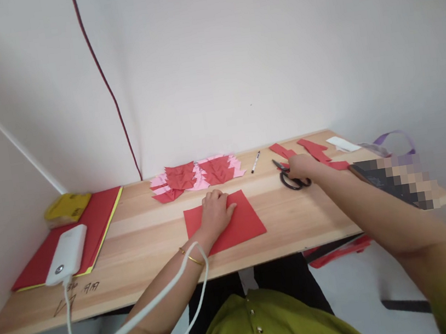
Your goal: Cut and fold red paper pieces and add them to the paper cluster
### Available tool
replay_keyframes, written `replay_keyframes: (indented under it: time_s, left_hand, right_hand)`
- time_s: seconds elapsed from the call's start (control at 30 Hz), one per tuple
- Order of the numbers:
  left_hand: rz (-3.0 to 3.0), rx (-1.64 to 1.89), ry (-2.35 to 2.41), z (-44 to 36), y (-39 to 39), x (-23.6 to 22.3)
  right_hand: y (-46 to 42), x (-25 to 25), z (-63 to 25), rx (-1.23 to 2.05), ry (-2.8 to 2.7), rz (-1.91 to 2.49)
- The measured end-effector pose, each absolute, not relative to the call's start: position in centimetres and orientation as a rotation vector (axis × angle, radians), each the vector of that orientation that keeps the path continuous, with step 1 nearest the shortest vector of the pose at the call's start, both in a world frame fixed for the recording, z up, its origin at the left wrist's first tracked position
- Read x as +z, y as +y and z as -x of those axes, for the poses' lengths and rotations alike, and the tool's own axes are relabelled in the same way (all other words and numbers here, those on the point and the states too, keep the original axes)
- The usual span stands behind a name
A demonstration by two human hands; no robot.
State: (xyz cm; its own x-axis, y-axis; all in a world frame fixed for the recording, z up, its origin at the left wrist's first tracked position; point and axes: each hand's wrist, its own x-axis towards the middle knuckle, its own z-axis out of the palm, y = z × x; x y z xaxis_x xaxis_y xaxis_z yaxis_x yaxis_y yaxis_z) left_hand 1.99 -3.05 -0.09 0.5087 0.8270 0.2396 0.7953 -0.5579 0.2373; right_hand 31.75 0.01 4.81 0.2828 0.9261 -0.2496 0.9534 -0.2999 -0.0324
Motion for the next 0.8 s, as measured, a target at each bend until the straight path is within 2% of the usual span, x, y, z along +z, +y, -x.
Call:
replay_keyframes:
  time_s: [0.13, 0.23, 0.37, 0.5, 0.57, 0.67, 0.8]
  left_hand:
    - [-2.608, 0.546, 1.413, -1.8, -3.0, -0.2]
    - [-2.58, 0.632, 1.376, -1.7, -2.8, -0.3]
    - [-2.526, 0.724, 1.349, -1.8, -2.5, -0.5]
    - [-2.497, 0.804, 1.33, -1.7, -2.4, -0.6]
    - [-2.466, 0.854, 1.309, -1.7, -2.5, -0.6]
    - [-2.391, 0.92, 1.275, -1.5, -2.4, -0.6]
    - [-2.275, 0.951, 1.26, -1.4, -2.2, -0.4]
  right_hand:
    - [-2.1, 4.6, -32.8, -0.441, 1.826, -2.459]
    - [-4.4, 4.3, -33.0, -0.601, 1.961, -2.719]
    - [-7.0, 4.3, -31.5, -1.137, 2.225, -2.801]
    - [-8.0, 4.0, -29.1, -1.829, 2.274, -2.605]
    - [-8.0, 3.8, -28.2, -2.054, 2.303, -2.463]
    - [-7.8, 4.0, -26.9, -1.985, 2.418, -2.388]
    - [-6.9, 4.5, -25.1, -1.414, 2.656, -2.41]
